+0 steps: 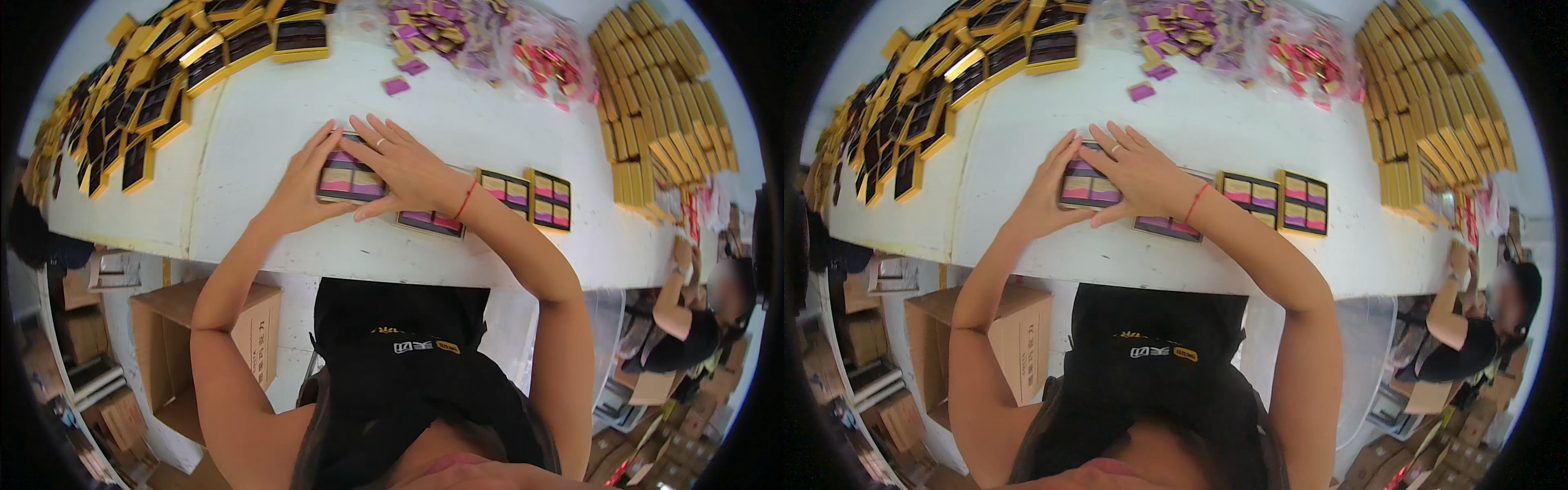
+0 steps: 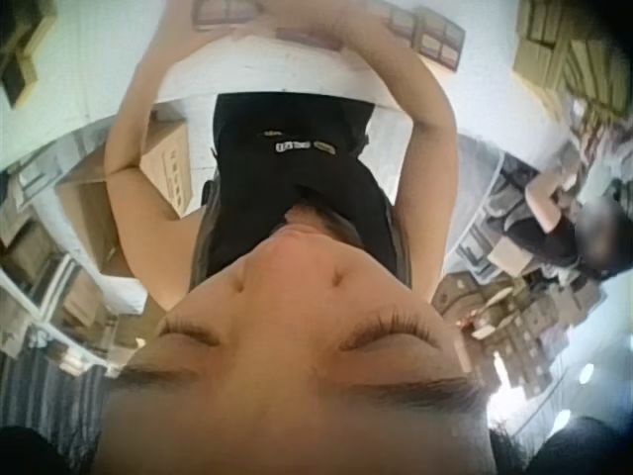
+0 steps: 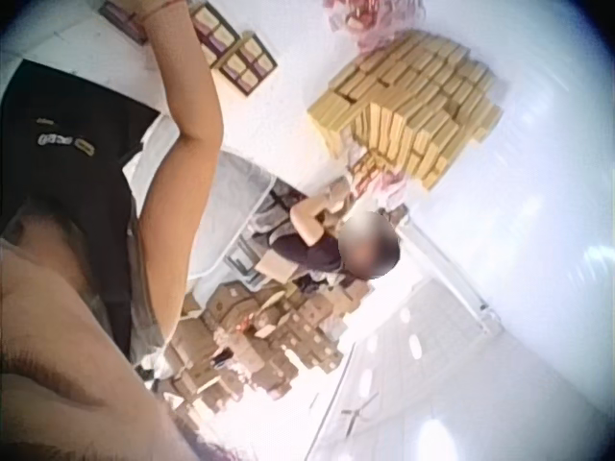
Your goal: The person places small colored inserts into black and gold makeup palettes, then covers them with clear plastic sheets and stacks the completed units. The person repeats this process for multiple palettes on a white table.
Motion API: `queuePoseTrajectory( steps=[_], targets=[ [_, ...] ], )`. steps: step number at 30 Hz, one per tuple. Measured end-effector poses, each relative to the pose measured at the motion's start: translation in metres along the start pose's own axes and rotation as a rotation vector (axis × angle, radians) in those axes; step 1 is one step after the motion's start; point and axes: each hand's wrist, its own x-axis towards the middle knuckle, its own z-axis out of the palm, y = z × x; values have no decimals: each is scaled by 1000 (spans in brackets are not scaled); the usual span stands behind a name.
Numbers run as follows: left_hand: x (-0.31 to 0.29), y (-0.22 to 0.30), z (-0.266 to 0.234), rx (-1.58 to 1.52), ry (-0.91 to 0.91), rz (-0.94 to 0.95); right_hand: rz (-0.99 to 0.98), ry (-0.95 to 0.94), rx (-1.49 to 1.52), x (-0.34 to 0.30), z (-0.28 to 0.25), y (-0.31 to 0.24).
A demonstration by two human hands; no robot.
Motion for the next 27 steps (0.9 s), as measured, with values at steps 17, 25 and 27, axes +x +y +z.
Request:
queuePoseTrajectory(
  steps=[17, 25, 27],
  targets=[
    [63, 109, 58, 162, -305, 309, 457, 235, -230, -153, -43, -44],
    [65, 122, 67, 284, -364, 321, 625, 695, 116, -178, 25, -105],
    [65, 122, 73, 328, -352, 344, 672, 748, 213, -175, 30, -106]
  ],
)
